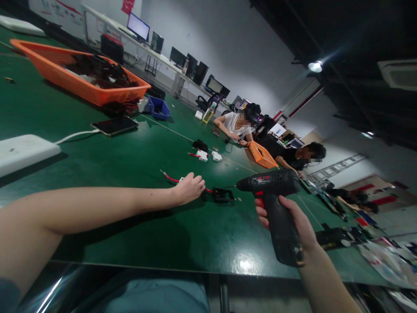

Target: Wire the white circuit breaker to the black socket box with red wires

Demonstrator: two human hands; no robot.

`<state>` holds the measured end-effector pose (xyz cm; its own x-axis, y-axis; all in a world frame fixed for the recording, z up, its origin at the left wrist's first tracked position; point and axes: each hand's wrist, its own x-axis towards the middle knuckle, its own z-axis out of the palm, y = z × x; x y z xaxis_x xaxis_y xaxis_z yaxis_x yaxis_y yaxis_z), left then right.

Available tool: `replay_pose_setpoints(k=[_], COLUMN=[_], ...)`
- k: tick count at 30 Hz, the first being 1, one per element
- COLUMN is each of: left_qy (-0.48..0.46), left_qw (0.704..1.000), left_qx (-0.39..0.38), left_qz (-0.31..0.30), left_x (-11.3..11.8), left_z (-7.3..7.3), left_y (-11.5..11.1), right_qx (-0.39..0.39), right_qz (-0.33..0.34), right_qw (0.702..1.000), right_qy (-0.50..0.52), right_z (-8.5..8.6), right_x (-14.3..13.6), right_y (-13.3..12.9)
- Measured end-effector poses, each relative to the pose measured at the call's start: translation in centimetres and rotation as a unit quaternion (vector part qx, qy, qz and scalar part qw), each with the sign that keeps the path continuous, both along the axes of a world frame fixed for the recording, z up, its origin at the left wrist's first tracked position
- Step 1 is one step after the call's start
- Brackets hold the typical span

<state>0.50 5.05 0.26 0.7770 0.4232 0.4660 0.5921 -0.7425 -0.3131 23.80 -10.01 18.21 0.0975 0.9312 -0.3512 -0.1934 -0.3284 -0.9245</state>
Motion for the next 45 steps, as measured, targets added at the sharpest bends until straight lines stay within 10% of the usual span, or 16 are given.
replay_pose_setpoints(k=[18, 45], left_qy=[-0.001, 0.011], left_qw=[1.000, 1.000], left_qx=[-0.016, -0.024], left_qz=[-0.004, -0.003], left_x=[0.2, 0.0], left_z=[-0.3, 0.2], left_y=[0.3, 0.1], right_qx=[-0.099, -0.052], right_qz=[0.018, 0.000], right_qw=[0.994, 0.998], right_qy=[0.036, -0.047], right_z=[-1.1, -1.8], right_x=[-0.3, -1.0], right_y=[1.8, 2.5])
